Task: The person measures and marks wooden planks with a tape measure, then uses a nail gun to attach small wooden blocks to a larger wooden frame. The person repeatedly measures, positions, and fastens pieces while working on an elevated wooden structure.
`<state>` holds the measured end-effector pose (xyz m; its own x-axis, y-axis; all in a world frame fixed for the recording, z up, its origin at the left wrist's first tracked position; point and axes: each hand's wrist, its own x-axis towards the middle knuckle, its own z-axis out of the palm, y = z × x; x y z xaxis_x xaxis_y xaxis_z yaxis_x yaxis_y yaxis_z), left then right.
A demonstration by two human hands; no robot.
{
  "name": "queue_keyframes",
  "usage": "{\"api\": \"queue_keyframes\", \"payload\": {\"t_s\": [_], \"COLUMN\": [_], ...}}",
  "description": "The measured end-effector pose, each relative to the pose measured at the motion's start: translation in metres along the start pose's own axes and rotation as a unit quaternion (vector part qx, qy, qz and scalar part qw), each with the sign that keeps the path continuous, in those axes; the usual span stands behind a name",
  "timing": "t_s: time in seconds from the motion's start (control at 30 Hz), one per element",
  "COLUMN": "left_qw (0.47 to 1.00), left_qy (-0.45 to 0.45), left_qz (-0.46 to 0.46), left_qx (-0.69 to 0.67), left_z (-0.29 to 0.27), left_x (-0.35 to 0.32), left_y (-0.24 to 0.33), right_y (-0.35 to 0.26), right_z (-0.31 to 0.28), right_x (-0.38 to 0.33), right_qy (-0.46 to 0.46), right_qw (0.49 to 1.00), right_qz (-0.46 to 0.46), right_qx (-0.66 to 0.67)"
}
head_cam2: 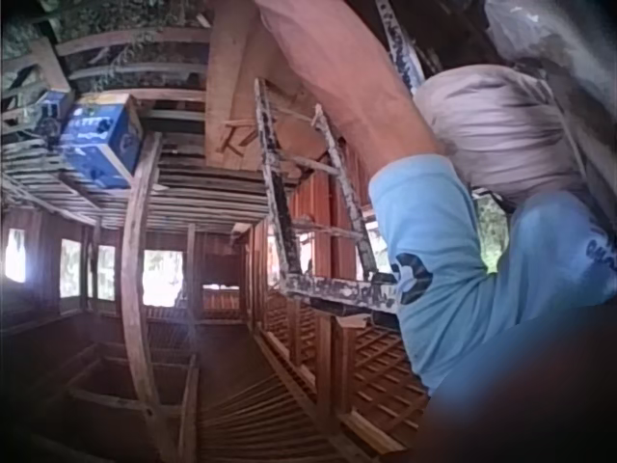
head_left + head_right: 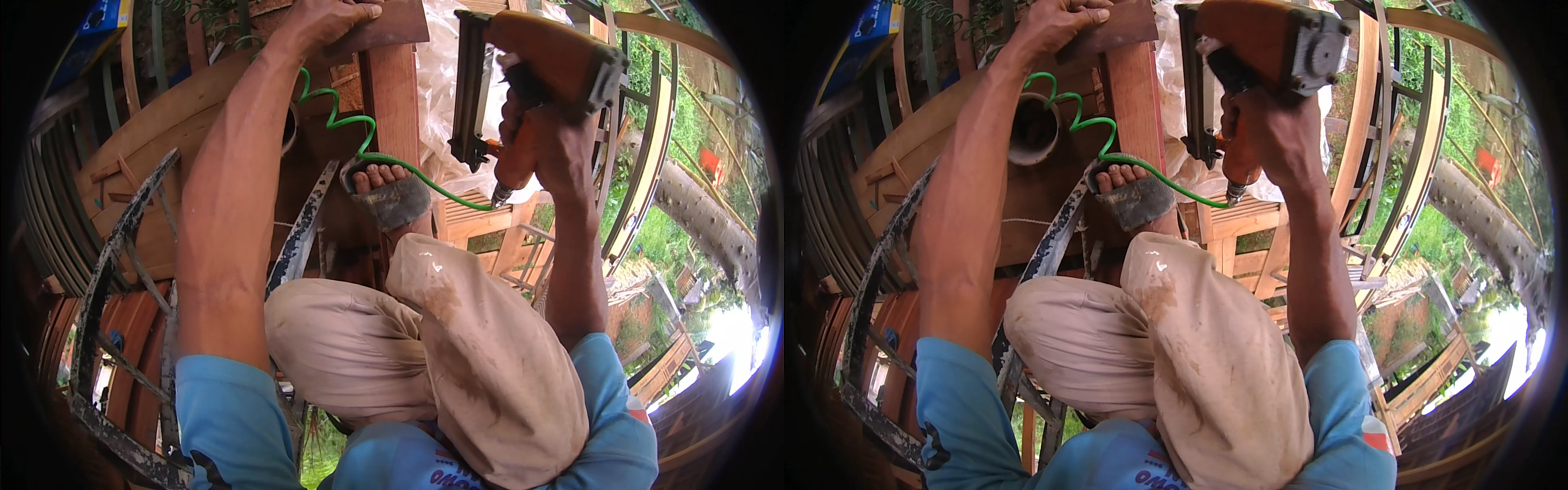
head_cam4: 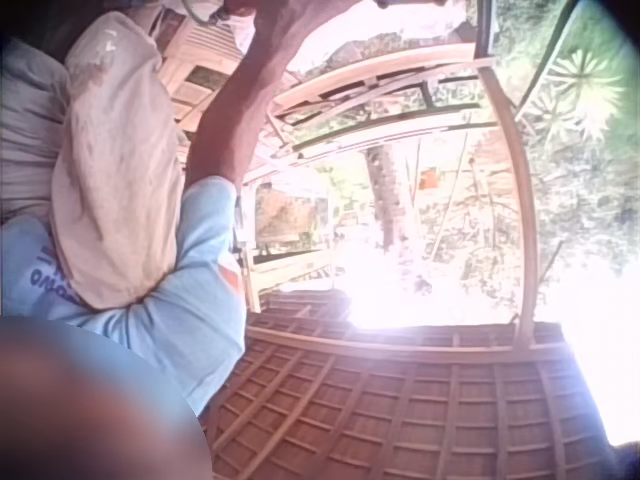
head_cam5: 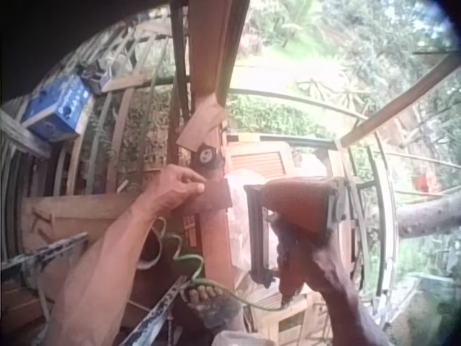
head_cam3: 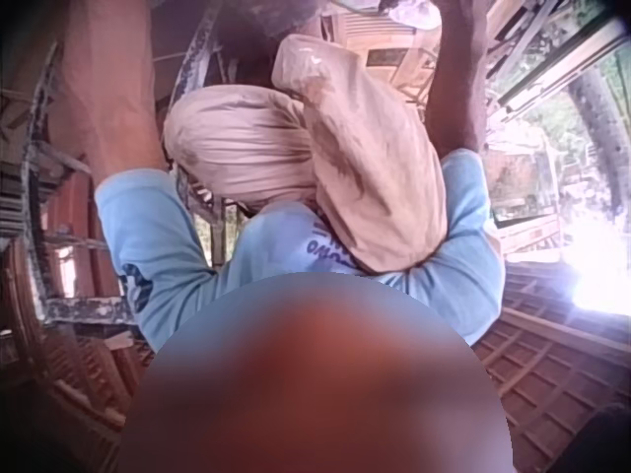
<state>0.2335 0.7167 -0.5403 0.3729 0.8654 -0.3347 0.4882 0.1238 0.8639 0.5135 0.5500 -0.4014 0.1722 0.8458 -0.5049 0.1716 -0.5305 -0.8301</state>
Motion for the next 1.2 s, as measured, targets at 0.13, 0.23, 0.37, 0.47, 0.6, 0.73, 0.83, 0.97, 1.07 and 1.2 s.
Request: {"api": "queue_keyframes", "payload": {"t_s": [0.13,0.23,0.37,0.47,0.6,0.73,0.83,0.97,1.07,1.2], "left_qw": [1.0,1.0,0.998,0.997,0.998,0.998,0.998,0.996,0.995,0.996], "left_qy": [0.01,0.002,-0.032,-0.032,-0.046,-0.05,-0.054,-0.066,-0.061,-0.063], "left_qz": [-0.012,-0.015,0.034,0.033,0.016,0.003,-0.006,-0.005,-0.007,-0.011], "left_qx": [-0.004,-0.014,0.03,0.058,0.039,0.024,0.039,0.053,0.077,0.054], "left_z": [0.004,0.005,0.0,0.0,0.0,-0.002,-0.003,-0.004,-0.006,-0.004], "left_x": [0.002,0.006,0.011,0.013,0.012,0.01,0.011,0.013,0.013,0.013], "left_y": [-0.004,-0.011,-0.021,-0.022,-0.018,-0.013,-0.008,-0.002,0.001,0.001], "right_y": [0.001,0.007,0.015,0.019,0.026,0.035,0.037,0.036,0.033,0.032], "right_z": [0.005,0.004,0.0,-0.002,-0.004,-0.006,-0.007,-0.006,-0.005,-0.005], "right_x": [0.003,0.006,0.006,0.004,0.001,0.0,0.002,0.002,0.002,0.003], "right_qy": [-0.021,-0.003,0.011,0.013,0.023,0.032,0.024,0.027,0.025,0.018], "right_qw": [0.995,0.998,0.997,0.995,0.99,0.985,0.985,0.988,0.988,0.989], "right_qz": [0.04,0.052,0.07,0.085,0.097,0.105,0.119,0.112,0.114,0.107], "right_qx": [-0.086,-0.025,0.024,0.045,0.101,0.131,0.124,0.106,0.103,0.1]}}
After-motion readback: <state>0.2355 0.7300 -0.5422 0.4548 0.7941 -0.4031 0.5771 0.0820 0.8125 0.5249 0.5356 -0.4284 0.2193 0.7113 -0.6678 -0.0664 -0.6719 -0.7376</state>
